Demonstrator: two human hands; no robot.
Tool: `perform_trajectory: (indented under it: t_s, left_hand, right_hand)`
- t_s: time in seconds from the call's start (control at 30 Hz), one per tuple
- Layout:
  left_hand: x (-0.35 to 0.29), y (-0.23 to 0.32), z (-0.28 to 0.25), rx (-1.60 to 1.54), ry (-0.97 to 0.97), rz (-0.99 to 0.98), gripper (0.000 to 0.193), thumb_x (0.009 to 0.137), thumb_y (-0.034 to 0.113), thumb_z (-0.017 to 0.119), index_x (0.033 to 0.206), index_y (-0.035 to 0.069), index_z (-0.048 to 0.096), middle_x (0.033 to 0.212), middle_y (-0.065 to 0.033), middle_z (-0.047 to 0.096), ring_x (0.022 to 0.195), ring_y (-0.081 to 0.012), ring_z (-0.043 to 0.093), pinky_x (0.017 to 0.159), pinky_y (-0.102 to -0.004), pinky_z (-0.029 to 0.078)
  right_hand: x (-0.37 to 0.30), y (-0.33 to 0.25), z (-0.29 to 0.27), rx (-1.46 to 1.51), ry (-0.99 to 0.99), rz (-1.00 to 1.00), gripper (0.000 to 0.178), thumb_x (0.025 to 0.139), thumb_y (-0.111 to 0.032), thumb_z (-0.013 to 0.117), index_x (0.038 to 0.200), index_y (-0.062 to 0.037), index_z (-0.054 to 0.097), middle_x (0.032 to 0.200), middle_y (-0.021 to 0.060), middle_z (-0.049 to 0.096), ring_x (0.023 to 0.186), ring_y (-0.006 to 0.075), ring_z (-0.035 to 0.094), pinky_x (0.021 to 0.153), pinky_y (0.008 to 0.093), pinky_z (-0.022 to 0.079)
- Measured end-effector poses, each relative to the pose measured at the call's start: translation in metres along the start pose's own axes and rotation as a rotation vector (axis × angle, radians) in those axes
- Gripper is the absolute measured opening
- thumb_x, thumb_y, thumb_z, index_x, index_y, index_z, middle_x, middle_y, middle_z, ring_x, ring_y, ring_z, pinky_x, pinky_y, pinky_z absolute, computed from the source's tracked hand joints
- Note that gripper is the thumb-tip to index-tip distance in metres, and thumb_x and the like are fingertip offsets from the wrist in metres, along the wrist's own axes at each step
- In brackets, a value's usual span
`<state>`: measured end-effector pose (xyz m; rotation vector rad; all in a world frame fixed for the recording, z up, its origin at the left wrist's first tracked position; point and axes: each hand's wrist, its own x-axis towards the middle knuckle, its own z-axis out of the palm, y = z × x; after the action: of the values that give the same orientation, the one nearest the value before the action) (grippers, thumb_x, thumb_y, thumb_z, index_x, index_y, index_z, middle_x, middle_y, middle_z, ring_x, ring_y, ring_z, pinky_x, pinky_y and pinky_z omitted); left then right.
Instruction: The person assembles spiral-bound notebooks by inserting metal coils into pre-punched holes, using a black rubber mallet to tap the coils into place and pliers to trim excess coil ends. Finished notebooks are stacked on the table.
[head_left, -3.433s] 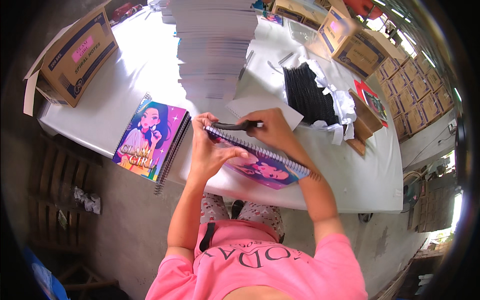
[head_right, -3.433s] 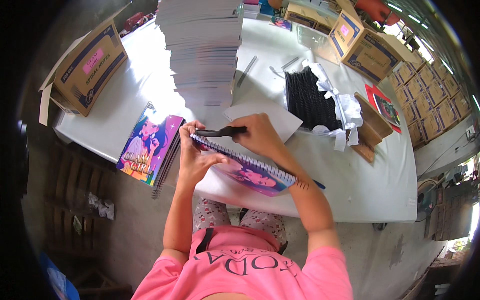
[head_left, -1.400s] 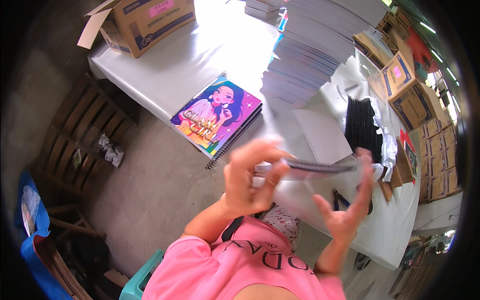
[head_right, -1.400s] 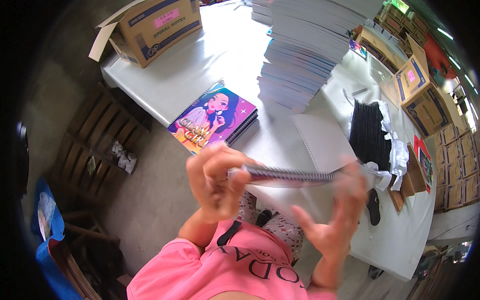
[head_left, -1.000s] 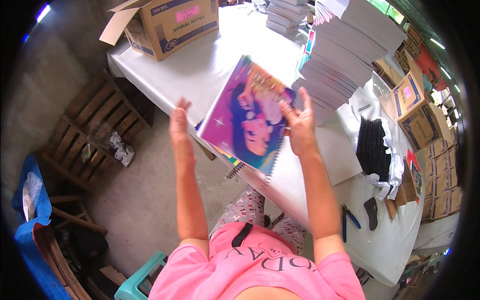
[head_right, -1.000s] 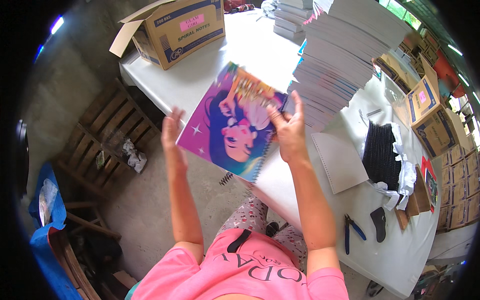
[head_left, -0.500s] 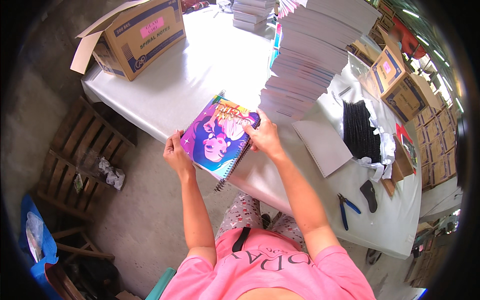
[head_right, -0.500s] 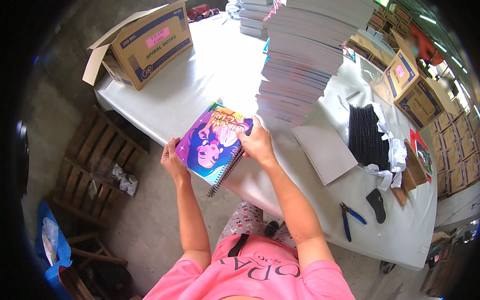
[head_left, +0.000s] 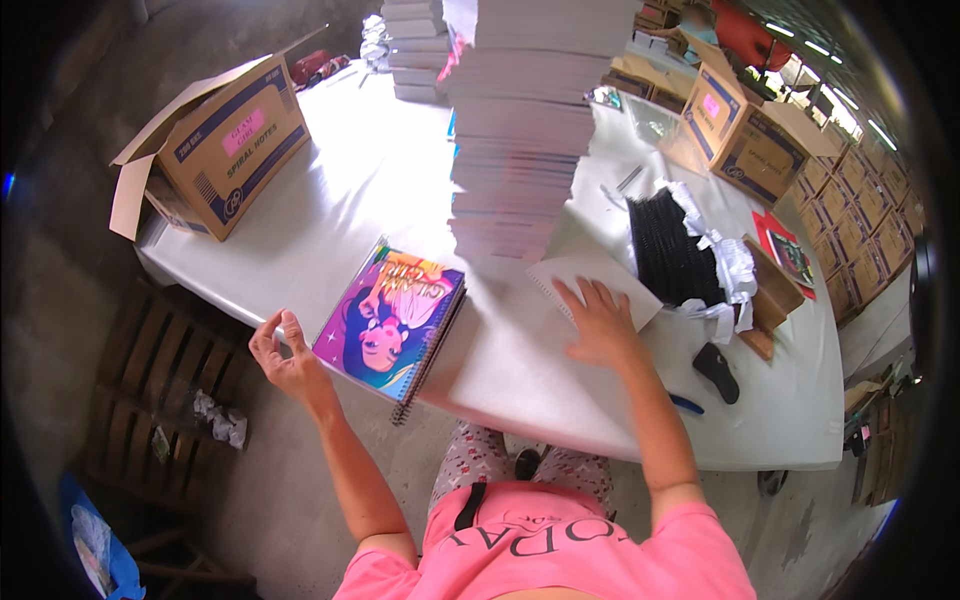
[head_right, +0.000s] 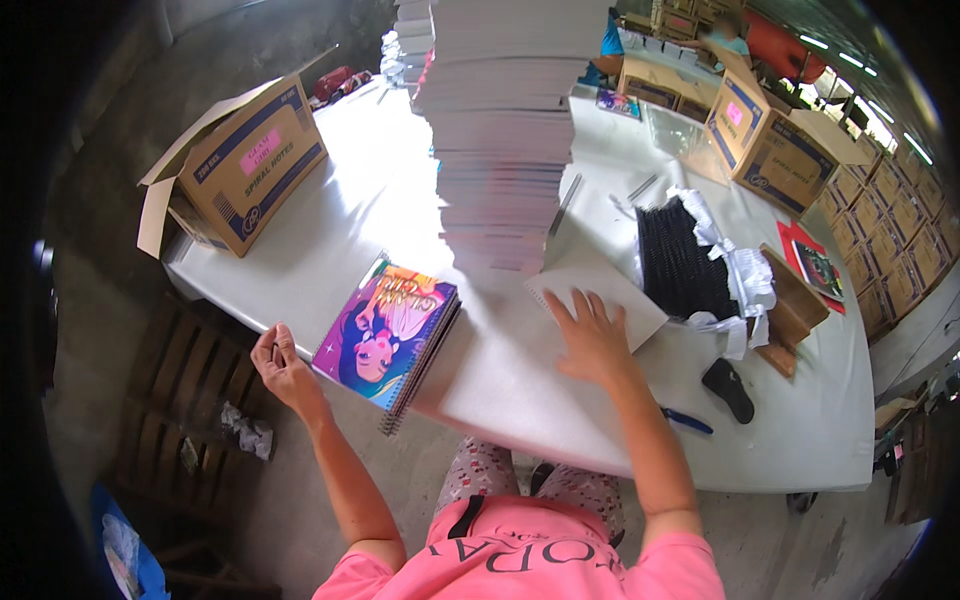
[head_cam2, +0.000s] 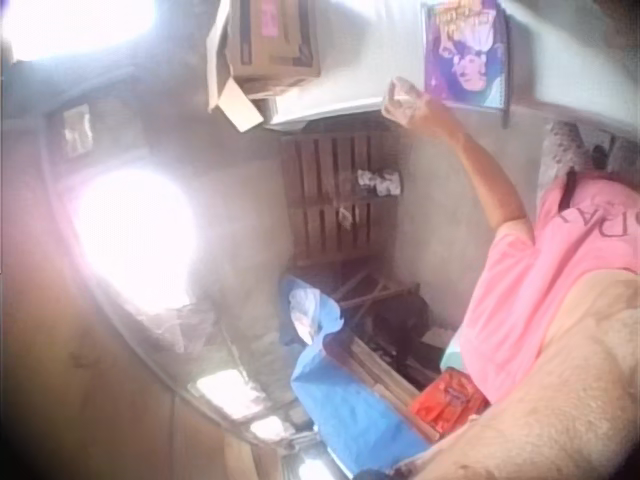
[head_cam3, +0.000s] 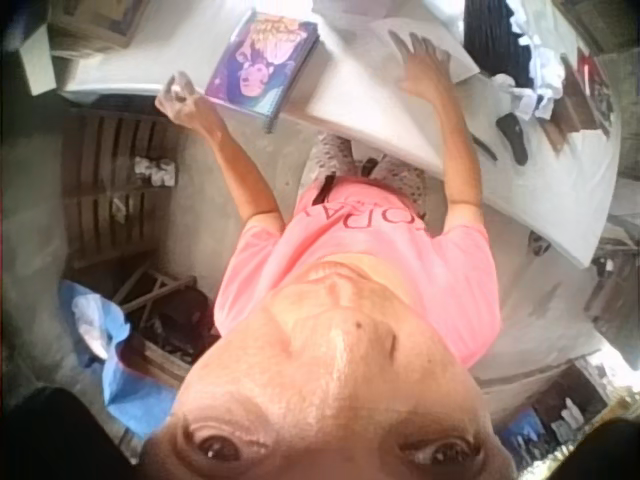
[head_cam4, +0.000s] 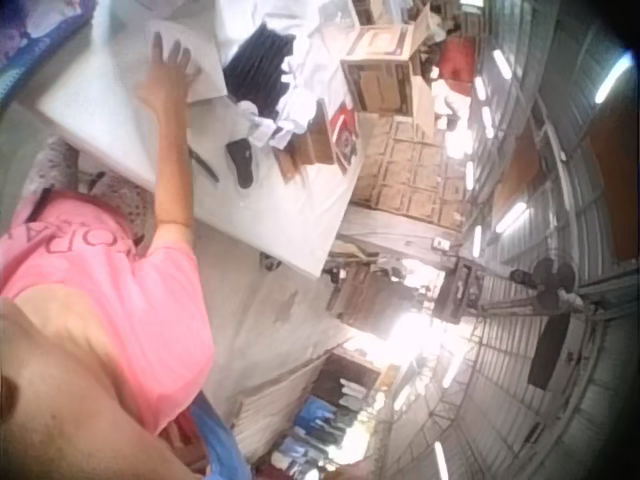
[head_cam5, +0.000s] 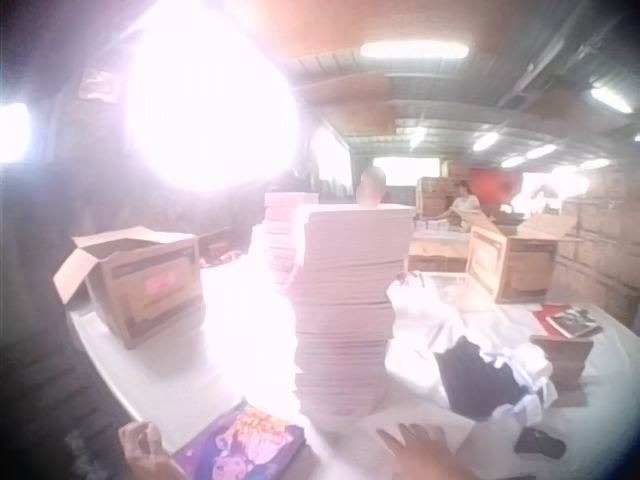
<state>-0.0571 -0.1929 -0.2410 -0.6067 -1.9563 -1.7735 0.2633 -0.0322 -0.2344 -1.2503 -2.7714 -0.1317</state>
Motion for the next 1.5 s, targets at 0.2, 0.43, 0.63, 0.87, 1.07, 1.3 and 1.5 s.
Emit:
perform_trajectory:
  t_s: [0.2,0.43,0.63,0.87,1.07,1.3,1.5]
  left_hand:
    - [-0.014,0.128,0.033,-0.376,-0.333,0.357,0.028,0.073,0.011,0.071,0.098,0.002,0.061,0.102,-0.0088,0.057,0.098,-0.0237,0.054,0.089,-0.0336,0.042]
    - [-0.107,0.22,0.043,-0.271,-1.087,0.687,0.05,0.071,0.007,0.07,0.118,0.001,0.053,0.091,-0.0147,0.063,0.079,-0.03,0.063,0.068,-0.0334,0.051]
    - [-0.053,0.278,0.063,-0.723,-0.651,0.591,0.03,0.078,0.0,0.061,0.108,0.001,0.06,0.082,-0.0133,0.067,0.071,-0.0132,0.066,0.06,-0.0249,0.05]
    - [0.075,0.341,0.116,-0.797,-0.653,0.501,0.043,0.082,0.027,0.065,0.119,0.006,0.057,0.117,-0.0121,0.059,0.102,-0.0185,0.059,0.085,-0.0319,0.045]
    - [0.152,0.274,0.183,-0.475,-0.913,0.11,0.06,0.08,0.049,0.063,0.125,0.011,0.054,0.126,-0.0118,0.054,0.122,-0.0251,0.045,0.099,-0.0393,0.035]
    - [0.139,0.251,0.21,-0.563,-0.953,0.385,0.04,0.09,0.041,0.05,0.115,0.012,0.062,0.121,-0.0097,0.057,0.117,-0.0262,0.05,0.098,-0.0354,0.037]
    - [0.121,0.253,0.226,-0.467,-0.752,0.572,0.047,0.091,0.049,0.039,0.105,0.014,0.068,0.115,-0.0071,0.061,0.124,-0.028,0.042,0.102,-0.0391,0.032]
  right_hand:
    - [-0.046,0.059,0.02,0.056,0.074,0.074,0.062,0.067,0.001,0.063,0.125,-0.0151,0.047,0.102,0.0076,0.06,0.102,0.0253,0.056,0.093,0.0529,0.033]
    - [-0.051,0.023,-0.138,0.157,0.728,-0.197,0.029,0.063,-0.003,0.067,0.089,-0.0155,0.069,0.095,0.0023,0.062,0.099,0.0199,0.057,0.104,0.0467,0.022]
    - [-0.029,0.032,-0.182,1.114,1.078,-0.033,0.093,0.072,-0.011,0.072,0.144,-0.0156,0.014,0.14,0.0163,0.024,0.128,0.0258,0.029,0.1,0.0448,0.032]
    - [0.099,0.12,-0.267,1.857,0.634,-0.34,0.056,0.082,-0.016,0.067,0.128,0.002,0.04,0.106,0.0109,0.058,0.094,0.0168,0.059,0.077,0.0262,0.05]
    - [0.235,0.164,-0.313,1.73,0.288,-0.055,0.025,0.083,-0.016,0.065,0.104,-0.0019,0.06,0.089,0.005,0.063,0.077,0.0113,0.06,0.074,0.0303,0.053]
    - [0.244,0.133,-0.294,1.261,-0.008,0.296,0.031,0.075,-0.028,0.074,0.094,-0.0059,0.063,0.088,0.0074,0.066,0.075,0.0146,0.064,0.067,0.0288,0.054]
    - [0.238,0.135,-0.3,1.437,-0.085,0.242,0.022,0.08,-0.013,0.069,0.09,0.0051,0.06,0.085,0.0123,0.066,0.073,0.0158,0.066,0.063,0.0307,0.056]
